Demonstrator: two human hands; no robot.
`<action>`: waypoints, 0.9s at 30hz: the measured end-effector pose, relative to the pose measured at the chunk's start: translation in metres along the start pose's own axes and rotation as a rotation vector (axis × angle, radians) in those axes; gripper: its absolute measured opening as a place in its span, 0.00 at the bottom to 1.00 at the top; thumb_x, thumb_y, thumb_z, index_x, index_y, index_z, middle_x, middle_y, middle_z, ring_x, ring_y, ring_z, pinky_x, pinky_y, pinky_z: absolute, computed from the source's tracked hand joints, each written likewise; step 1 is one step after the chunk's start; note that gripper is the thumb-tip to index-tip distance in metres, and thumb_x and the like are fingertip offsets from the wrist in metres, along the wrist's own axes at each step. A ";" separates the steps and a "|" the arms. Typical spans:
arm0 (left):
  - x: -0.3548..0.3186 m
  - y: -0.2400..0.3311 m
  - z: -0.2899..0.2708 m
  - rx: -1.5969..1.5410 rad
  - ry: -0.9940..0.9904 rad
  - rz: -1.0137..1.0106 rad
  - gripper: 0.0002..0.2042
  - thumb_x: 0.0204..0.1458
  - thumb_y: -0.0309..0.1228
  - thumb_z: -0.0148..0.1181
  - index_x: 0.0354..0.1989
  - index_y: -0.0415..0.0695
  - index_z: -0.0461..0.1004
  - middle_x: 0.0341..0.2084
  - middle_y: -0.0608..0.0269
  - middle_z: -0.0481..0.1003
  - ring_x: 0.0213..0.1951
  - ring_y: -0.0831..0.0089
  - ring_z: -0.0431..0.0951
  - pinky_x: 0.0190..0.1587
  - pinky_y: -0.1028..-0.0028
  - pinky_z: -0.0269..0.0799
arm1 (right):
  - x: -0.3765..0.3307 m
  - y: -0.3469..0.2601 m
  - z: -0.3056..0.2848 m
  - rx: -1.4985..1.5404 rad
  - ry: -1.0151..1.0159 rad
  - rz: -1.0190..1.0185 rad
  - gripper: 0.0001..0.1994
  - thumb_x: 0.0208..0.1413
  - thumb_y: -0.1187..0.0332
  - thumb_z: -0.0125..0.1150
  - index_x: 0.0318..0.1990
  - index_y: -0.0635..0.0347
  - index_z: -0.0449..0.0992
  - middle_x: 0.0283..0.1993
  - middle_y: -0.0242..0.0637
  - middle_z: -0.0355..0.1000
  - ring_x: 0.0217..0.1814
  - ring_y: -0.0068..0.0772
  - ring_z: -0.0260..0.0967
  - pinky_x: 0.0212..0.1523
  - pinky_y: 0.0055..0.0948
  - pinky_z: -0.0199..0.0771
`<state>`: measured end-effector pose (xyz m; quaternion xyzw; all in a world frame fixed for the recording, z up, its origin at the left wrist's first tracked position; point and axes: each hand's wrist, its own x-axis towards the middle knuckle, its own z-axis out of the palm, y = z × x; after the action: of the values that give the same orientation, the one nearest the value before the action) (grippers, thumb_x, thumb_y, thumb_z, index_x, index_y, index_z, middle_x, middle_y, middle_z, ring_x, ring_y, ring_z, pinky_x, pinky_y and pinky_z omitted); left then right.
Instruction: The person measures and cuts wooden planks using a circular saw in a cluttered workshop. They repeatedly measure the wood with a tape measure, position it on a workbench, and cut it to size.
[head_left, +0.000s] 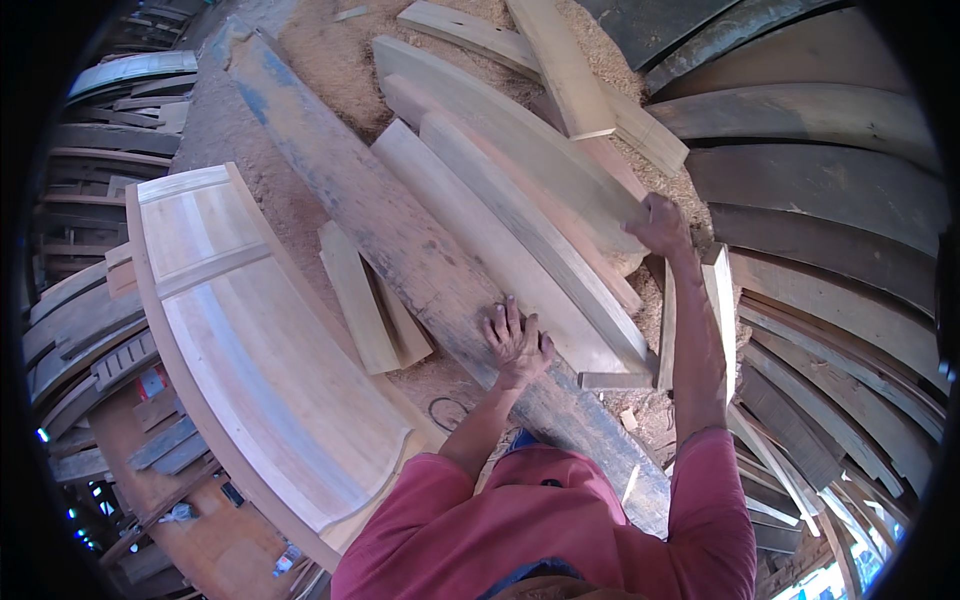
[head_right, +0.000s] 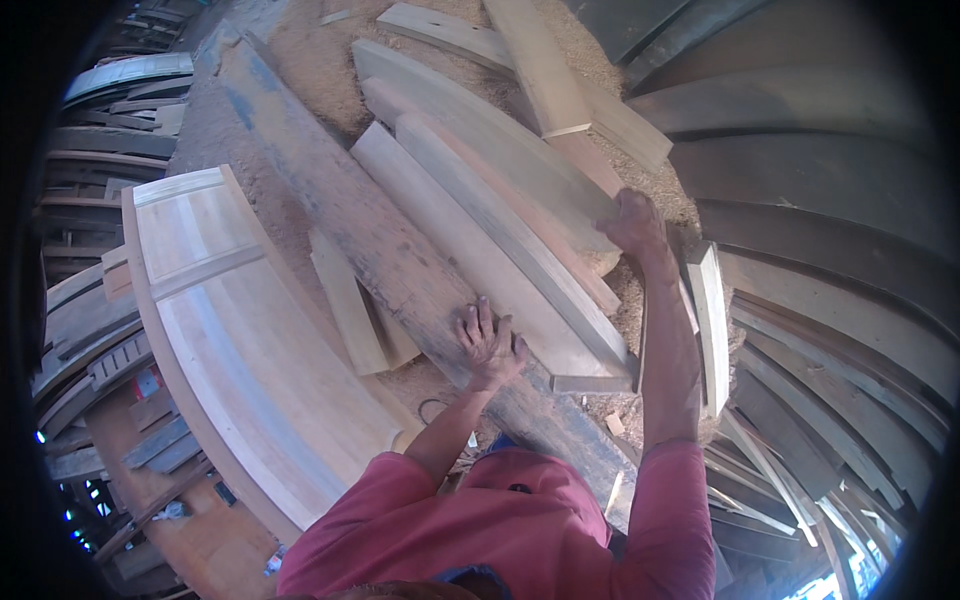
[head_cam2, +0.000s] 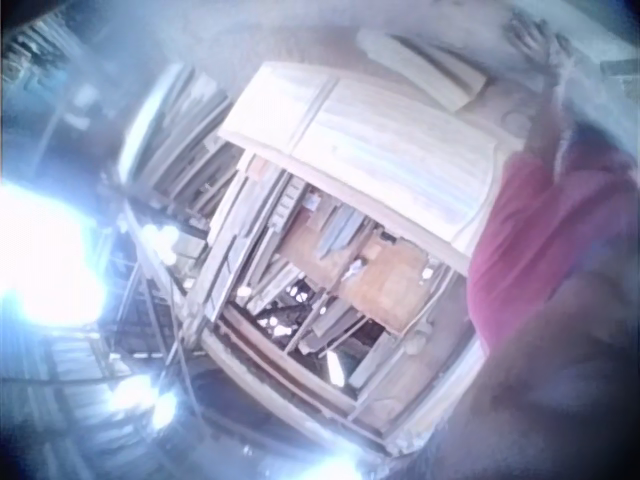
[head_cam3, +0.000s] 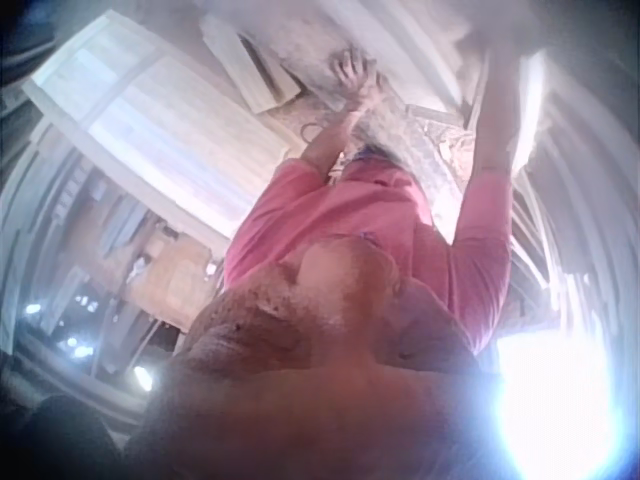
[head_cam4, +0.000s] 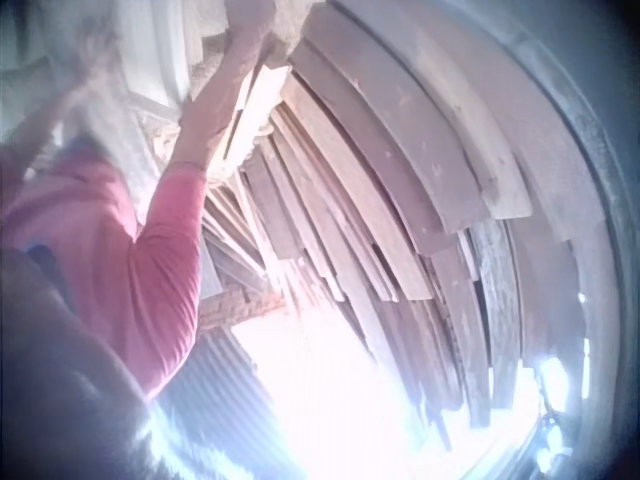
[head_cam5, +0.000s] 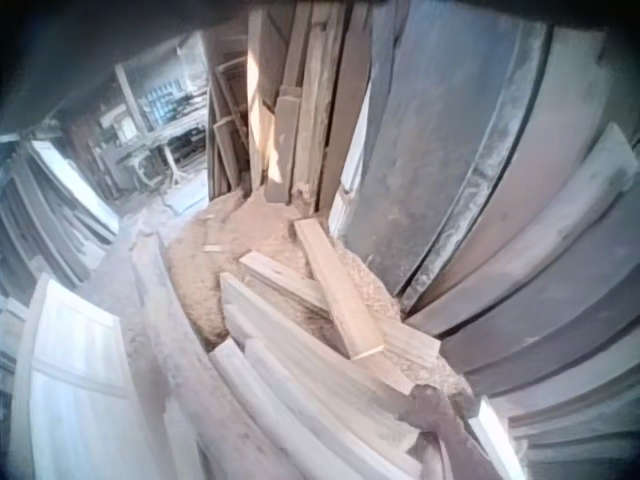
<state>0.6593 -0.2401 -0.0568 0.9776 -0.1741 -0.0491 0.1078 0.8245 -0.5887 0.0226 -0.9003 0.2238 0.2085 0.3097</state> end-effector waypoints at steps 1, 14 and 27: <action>0.002 0.002 -0.001 0.004 -0.006 0.000 0.24 0.51 0.48 0.62 0.53 0.47 0.79 0.75 0.39 0.56 0.73 0.39 0.54 0.74 0.32 0.38 | -0.007 -0.010 -0.019 -0.052 0.031 -0.034 0.28 0.45 0.56 0.79 0.50 0.64 0.78 0.53 0.53 0.78 0.58 0.50 0.77 0.59 0.46 0.75; -0.008 -0.002 0.000 -0.097 0.057 -0.045 0.31 0.62 0.49 0.53 0.70 0.44 0.65 0.73 0.42 0.59 0.73 0.43 0.54 0.74 0.38 0.42 | -0.151 -0.126 0.002 -0.430 0.077 -0.130 0.18 0.52 0.68 0.64 0.51 0.63 0.77 0.51 0.53 0.75 0.52 0.48 0.80 0.54 0.48 0.76; 0.101 -0.021 -0.041 -1.712 -0.214 -0.507 0.26 0.54 0.31 0.72 0.61 0.40 0.69 0.45 0.60 0.79 0.42 0.65 0.82 0.39 0.66 0.81 | -0.242 -0.139 0.115 -0.345 0.205 -0.309 0.18 0.55 0.68 0.64 0.53 0.61 0.75 0.52 0.49 0.73 0.53 0.49 0.77 0.54 0.49 0.70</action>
<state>0.7664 -0.2478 -0.0273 0.5619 0.1341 -0.2752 0.7685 0.6745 -0.3492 0.1290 -0.9798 0.0749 0.1014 0.1551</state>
